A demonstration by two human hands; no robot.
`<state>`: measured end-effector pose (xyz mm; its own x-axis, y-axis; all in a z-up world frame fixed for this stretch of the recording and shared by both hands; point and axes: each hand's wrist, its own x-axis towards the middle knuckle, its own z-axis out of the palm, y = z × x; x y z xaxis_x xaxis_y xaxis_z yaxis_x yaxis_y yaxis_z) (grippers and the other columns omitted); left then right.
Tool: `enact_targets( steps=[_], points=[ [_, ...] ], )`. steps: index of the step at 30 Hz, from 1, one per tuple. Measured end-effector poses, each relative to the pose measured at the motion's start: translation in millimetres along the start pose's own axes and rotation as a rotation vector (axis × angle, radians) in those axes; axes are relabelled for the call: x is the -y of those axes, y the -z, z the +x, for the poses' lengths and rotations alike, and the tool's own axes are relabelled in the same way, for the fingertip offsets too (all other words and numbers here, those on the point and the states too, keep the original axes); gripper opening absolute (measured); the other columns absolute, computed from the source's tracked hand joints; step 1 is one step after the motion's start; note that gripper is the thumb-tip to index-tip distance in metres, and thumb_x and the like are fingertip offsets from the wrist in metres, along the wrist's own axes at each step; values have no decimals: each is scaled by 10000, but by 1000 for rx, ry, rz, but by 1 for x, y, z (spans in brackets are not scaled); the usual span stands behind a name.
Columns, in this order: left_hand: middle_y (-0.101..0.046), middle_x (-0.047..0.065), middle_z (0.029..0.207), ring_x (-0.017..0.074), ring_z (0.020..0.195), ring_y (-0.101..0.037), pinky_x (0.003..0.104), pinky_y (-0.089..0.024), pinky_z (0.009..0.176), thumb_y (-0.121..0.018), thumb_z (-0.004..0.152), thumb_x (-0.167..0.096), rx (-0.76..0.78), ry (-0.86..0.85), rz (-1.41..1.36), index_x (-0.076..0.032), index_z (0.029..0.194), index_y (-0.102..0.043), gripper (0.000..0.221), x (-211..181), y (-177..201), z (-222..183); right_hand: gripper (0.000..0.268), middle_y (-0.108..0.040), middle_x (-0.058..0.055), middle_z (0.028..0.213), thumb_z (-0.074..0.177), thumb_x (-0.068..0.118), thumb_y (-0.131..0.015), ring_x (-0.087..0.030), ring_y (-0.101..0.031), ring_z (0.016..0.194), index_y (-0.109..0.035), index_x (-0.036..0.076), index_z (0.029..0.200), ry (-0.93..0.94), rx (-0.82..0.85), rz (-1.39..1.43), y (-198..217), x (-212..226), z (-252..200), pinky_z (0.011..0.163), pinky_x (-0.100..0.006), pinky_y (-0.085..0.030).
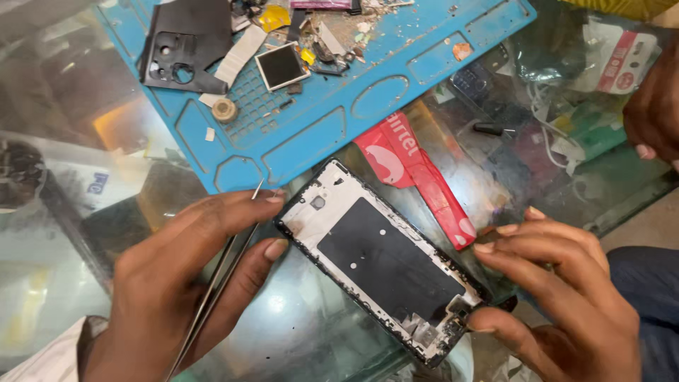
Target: The person uses a metal tool to scrape adhesive residue from the edges of a disassembled smartphone chassis. They repeatedly rotate the device to access different sides while continuing to remove the residue.
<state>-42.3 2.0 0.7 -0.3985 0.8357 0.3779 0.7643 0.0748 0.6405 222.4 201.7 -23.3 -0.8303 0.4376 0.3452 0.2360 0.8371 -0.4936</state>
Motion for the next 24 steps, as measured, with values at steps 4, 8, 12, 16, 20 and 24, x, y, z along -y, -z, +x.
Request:
enact_targets(
  steps=[4, 8, 12, 16, 20, 24],
  points=[
    [-740, 128, 1138, 274, 1086, -739, 357, -574, 938, -809, 854, -114, 53, -39, 40, -29, 1171, -679, 353, 0, -3, 2, 517, -662, -46, 1068, 702, 355, -803, -273, -612, 1106, -724, 110, 1150, 12, 49, -57, -3, 5, 2, 1076, -448, -493],
    [-724, 132, 1114, 297, 1080, -705, 371, -558, 920, -833, 810, -154, 77, -109, 47, -23, 1170, -671, 416, 0, -3, 4, 451, -652, -47, 1050, 753, 211, -794, -285, -586, 1062, -727, 110, 1187, 19, 123, -49, -7, 12, 21, 929, -415, -507],
    [-714, 119, 1089, 300, 1078, -696, 372, -554, 914, -855, 793, -184, 94, -138, 41, -22, 1180, -676, 456, 1, -3, 6, 463, -647, -59, 1087, 808, 122, -753, -274, -571, 1055, -699, 107, 1267, 3, 232, 10, -9, 19, 43, 824, -382, -512],
    [-704, 134, 1124, 309, 1069, -687, 380, -550, 891, -846, 791, -173, 109, -141, 67, -24, 1165, -679, 436, 2, -3, 5, 450, -643, -41, 1056, 822, 172, -752, -261, -558, 1025, -714, 143, 1270, 65, 284, -58, -11, 20, 56, 796, -371, -503],
    [-703, 131, 1134, 311, 1075, -693, 384, -556, 887, -841, 809, -152, 127, -121, 71, -31, 1175, -686, 416, 6, -3, 2, 440, -634, -16, 1016, 840, 228, -775, -240, -565, 1016, -734, 167, 1274, 106, 269, -83, -14, 16, 56, 828, -362, -497],
    [-711, 120, 1141, 305, 1099, -702, 380, -562, 908, -831, 831, -148, 125, -97, 31, -28, 1222, -669, 440, 8, 0, 1, 415, -640, -16, 986, 815, 214, -795, -230, -596, 986, -737, 138, 1220, 119, 221, -23, -17, 14, 55, 830, -356, -500]
  ],
)
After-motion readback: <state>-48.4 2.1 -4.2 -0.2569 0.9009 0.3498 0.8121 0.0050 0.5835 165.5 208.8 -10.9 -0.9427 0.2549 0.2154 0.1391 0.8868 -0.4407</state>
